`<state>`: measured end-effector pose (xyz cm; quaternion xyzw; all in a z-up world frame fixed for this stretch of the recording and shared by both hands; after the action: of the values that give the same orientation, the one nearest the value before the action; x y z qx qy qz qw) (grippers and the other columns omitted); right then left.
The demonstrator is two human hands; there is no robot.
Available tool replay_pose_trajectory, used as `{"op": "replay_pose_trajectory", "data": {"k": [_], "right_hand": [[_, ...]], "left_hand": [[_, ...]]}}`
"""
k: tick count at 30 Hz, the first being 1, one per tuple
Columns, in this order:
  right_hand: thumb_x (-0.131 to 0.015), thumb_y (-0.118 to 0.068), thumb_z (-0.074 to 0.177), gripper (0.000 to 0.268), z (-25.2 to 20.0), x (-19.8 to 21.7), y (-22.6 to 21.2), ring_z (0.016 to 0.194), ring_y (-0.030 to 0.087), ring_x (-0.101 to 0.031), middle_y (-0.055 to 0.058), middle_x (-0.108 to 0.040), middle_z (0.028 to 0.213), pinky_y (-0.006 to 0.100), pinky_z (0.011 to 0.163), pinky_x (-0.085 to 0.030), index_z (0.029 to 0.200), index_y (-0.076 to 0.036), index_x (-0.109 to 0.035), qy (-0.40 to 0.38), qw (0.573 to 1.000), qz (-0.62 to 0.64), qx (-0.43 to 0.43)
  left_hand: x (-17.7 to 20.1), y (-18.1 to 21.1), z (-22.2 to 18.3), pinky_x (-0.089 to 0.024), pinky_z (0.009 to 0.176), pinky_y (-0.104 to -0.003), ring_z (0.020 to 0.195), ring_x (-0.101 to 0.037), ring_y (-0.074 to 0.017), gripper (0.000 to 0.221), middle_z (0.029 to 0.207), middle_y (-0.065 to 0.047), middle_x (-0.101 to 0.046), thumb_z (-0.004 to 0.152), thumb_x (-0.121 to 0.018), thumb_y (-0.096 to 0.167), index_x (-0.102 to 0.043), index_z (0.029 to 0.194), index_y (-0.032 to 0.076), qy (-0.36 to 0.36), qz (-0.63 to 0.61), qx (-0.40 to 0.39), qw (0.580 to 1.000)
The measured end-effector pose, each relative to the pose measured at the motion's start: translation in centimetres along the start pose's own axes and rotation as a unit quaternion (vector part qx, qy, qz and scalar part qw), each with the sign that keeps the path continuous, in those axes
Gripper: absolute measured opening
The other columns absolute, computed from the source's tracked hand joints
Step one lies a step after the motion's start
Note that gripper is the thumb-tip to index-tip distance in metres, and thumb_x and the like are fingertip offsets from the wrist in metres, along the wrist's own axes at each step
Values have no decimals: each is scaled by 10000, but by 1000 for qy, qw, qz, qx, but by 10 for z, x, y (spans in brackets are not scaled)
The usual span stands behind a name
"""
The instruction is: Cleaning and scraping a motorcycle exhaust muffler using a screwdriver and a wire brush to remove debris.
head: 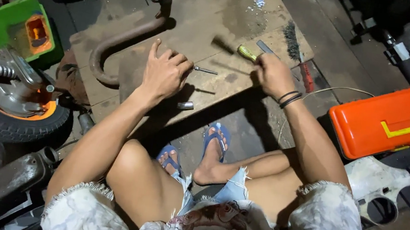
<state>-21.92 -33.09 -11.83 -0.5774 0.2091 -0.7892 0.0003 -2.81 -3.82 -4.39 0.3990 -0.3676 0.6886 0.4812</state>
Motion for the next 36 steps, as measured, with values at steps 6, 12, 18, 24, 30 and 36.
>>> {"op": "replay_pose_trajectory", "data": {"k": [6, 12, 18, 24, 30, 36], "right_hand": [[-718, -279, 981, 267, -12, 30, 81, 952, 430, -710, 194, -700, 1003, 524, 820, -580, 1128, -69, -644, 49, 991, -87, -92], [-738, -275, 892, 336, -28, 43, 56, 946, 461, -688, 208, -645, 1096, 560, 751, -578, 1117, -49, -630, 22, 985, -107, -130], [-824, -305, 911, 331, -8, 52, -82, 1107, 363, -672, 132, -703, 1168, 453, 912, -545, 1106, -60, -718, 106, 979, 112, 135], [-612, -235, 1058, 224, -20, 41, -124, 958, 388, -706, 159, -731, 1039, 497, 748, -574, 1211, -88, -684, 14, 980, 110, 167], [-538, -281, 1108, 283, -12, 20, -77, 947, 406, -719, 184, -746, 998, 508, 743, -580, 1229, -60, -667, -61, 994, 66, 61], [-483, -268, 1064, 351, -18, 29, -76, 1005, 470, -671, 221, -725, 1179, 577, 757, -527, 1331, -113, -648, -97, 994, 44, 19]], "left_hand": [[0, -7, -2, -319, 1108, -660, 1040, -702, -225, 178, 933, -2, -713, 1023, -609, 345, -749, 991, 241, 0, 12, 43, 999], [-12, -1, 1, -332, 1078, -655, 947, -679, -230, 185, 920, -30, -705, 971, -633, 368, -738, 925, 222, 12, 6, 31, 999], [-9, 33, 16, -342, 1061, -685, 962, -685, -252, 195, 960, -53, -725, 925, -630, 350, -750, 929, 196, -22, -37, -7, 999], [-7, 51, 21, -353, 1064, -672, 895, -664, -243, 266, 877, -33, -650, 984, -573, 389, -695, 864, 185, 56, -58, -86, 993], [26, 15, 23, -284, 1118, -695, 1184, -634, -305, 477, 1204, -86, -688, 1017, -547, 574, -680, 1261, 186, -92, -105, 37, 989], [5, -66, -24, -396, 1026, -578, 983, -634, -351, 213, 1053, -99, -718, 984, -643, 303, -746, 1102, 160, 6, -55, 157, 986]]}}
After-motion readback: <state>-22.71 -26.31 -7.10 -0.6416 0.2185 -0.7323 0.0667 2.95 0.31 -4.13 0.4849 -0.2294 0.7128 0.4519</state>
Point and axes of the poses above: each hand's wrist, its own z-axis towards the middle knuckle, its own x-axis out of the back of the hand, y = z × x, the point moved 2 cm from there along z, towards the middle knuckle
